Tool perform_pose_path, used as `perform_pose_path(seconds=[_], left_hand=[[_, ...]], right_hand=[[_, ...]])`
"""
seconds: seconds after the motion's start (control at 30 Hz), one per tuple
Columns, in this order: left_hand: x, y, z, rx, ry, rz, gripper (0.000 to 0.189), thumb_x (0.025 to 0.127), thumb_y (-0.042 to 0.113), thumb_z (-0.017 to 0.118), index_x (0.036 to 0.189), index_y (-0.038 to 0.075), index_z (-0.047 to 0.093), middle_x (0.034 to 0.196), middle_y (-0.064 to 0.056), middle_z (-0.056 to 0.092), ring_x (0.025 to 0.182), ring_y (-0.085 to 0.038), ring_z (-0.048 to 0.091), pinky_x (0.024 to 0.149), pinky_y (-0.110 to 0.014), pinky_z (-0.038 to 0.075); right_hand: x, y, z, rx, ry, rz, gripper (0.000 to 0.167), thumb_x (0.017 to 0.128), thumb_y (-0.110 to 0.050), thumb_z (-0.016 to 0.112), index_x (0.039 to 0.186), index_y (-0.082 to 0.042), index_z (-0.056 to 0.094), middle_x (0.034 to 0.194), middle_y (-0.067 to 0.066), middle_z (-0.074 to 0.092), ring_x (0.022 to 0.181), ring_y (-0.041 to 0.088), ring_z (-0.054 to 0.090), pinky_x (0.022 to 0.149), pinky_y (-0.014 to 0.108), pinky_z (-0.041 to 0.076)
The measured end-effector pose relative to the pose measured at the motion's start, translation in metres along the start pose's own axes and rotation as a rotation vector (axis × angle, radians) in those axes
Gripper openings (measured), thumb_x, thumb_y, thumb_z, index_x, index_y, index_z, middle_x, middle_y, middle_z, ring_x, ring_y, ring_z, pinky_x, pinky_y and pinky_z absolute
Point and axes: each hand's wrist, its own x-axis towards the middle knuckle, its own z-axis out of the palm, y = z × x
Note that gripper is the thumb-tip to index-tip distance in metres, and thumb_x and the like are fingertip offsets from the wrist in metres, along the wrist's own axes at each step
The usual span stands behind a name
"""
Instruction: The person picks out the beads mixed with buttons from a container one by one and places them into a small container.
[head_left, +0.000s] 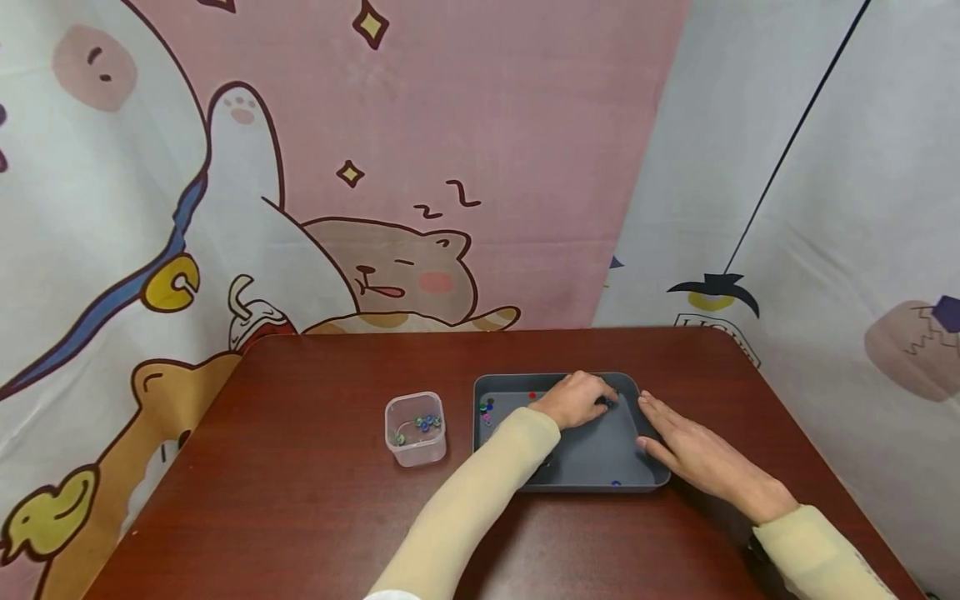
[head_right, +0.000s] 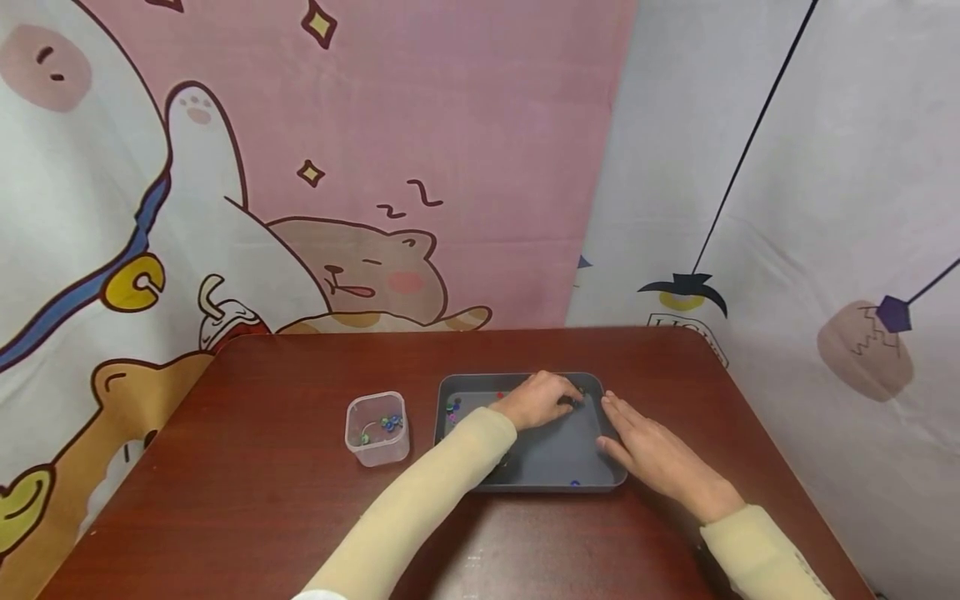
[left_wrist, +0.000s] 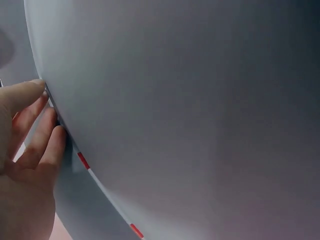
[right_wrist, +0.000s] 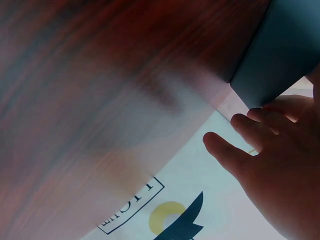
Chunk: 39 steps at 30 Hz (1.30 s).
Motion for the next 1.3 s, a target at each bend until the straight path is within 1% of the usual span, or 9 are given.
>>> perform_pose_path(seconds=[0.13, 0.3, 0.47, 0.73, 0.87, 1.0, 1.13, 1.23, 1.3], left_hand=[[0.0, 0.0, 0.001, 0.015, 0.002, 0.015, 0.027, 0.102, 0.023, 0.069, 0.128, 0.026, 0.076, 0.133, 0.013, 0.069, 0.124, -0.001, 0.06, 0.099, -0.014, 0.046], [0.0, 0.0, 0.001, -0.002, 0.008, -0.006, 0.024, 0.102, 0.024, 0.069, 0.124, 0.028, 0.078, 0.131, 0.014, 0.069, 0.118, 0.0, 0.063, 0.095, -0.013, 0.048], [0.001, -0.001, 0.001, -0.019, 0.008, -0.017, 0.024, 0.101, 0.024, 0.069, 0.123, 0.028, 0.078, 0.13, 0.014, 0.07, 0.117, -0.001, 0.064, 0.095, -0.014, 0.049], [0.001, -0.004, -0.001, -0.086, 0.009, -0.039, 0.022, 0.102, 0.024, 0.069, 0.121, 0.027, 0.079, 0.126, 0.014, 0.071, 0.112, 0.001, 0.065, 0.091, -0.013, 0.049], [-0.002, -0.003, -0.009, -0.115, 0.016, -0.029, 0.021, 0.101, 0.025, 0.07, 0.12, 0.025, 0.078, 0.121, 0.014, 0.072, 0.105, 0.003, 0.065, 0.086, -0.011, 0.049], [-0.007, -0.001, -0.02, -0.149, 0.032, 0.024, 0.023, 0.1, 0.025, 0.071, 0.122, 0.021, 0.077, 0.117, 0.014, 0.073, 0.1, 0.005, 0.064, 0.083, -0.008, 0.047], [-0.014, 0.002, -0.034, -0.181, 0.054, 0.073, 0.025, 0.1, 0.026, 0.071, 0.123, 0.019, 0.077, 0.117, 0.013, 0.072, 0.1, 0.004, 0.063, 0.083, -0.007, 0.045], [-0.021, 0.005, -0.047, -0.196, 0.073, 0.09, 0.026, 0.1, 0.028, 0.072, 0.123, 0.019, 0.076, 0.116, 0.014, 0.072, 0.102, 0.004, 0.063, 0.085, -0.006, 0.044], [-0.027, 0.008, -0.057, -0.215, 0.088, 0.102, 0.026, 0.099, 0.028, 0.073, 0.123, 0.018, 0.076, 0.115, 0.013, 0.072, 0.103, 0.001, 0.065, 0.087, -0.007, 0.044]], right_hand=[[-0.001, 0.0, 0.0, -0.005, 0.004, -0.003, 0.072, 0.105, -0.038, 0.062, 0.155, 0.007, 0.038, 0.162, 0.028, 0.034, 0.144, 0.045, 0.042, 0.108, 0.061, 0.042], [-0.001, -0.001, -0.001, -0.009, 0.005, -0.005, 0.073, 0.104, -0.038, 0.063, 0.155, 0.008, 0.038, 0.162, 0.028, 0.034, 0.143, 0.045, 0.042, 0.108, 0.061, 0.042], [-0.001, -0.002, -0.001, -0.002, 0.002, -0.001, 0.073, 0.104, -0.039, 0.062, 0.156, 0.007, 0.038, 0.162, 0.028, 0.034, 0.143, 0.045, 0.042, 0.108, 0.061, 0.042], [-0.001, -0.001, -0.001, 0.007, -0.012, 0.007, 0.073, 0.105, -0.038, 0.062, 0.156, 0.007, 0.037, 0.162, 0.028, 0.033, 0.144, 0.046, 0.04, 0.109, 0.061, 0.041], [0.0, -0.001, -0.001, 0.015, -0.022, 0.019, 0.074, 0.105, -0.039, 0.061, 0.157, 0.007, 0.036, 0.163, 0.028, 0.032, 0.145, 0.046, 0.039, 0.109, 0.062, 0.04], [0.001, -0.002, 0.0, 0.009, -0.026, 0.026, 0.076, 0.104, -0.041, 0.062, 0.157, 0.007, 0.036, 0.163, 0.028, 0.032, 0.145, 0.046, 0.04, 0.108, 0.062, 0.041], [0.002, -0.003, -0.001, 0.014, -0.026, 0.032, 0.077, 0.104, -0.042, 0.062, 0.157, 0.007, 0.036, 0.163, 0.029, 0.031, 0.144, 0.047, 0.04, 0.107, 0.062, 0.042], [0.002, -0.003, -0.001, 0.012, -0.03, 0.032, 0.078, 0.103, -0.042, 0.062, 0.157, 0.007, 0.036, 0.162, 0.03, 0.031, 0.144, 0.048, 0.04, 0.107, 0.064, 0.041], [0.001, -0.002, -0.001, 0.01, -0.033, 0.034, 0.078, 0.104, -0.043, 0.062, 0.157, 0.007, 0.035, 0.163, 0.029, 0.031, 0.144, 0.048, 0.04, 0.107, 0.064, 0.041]])
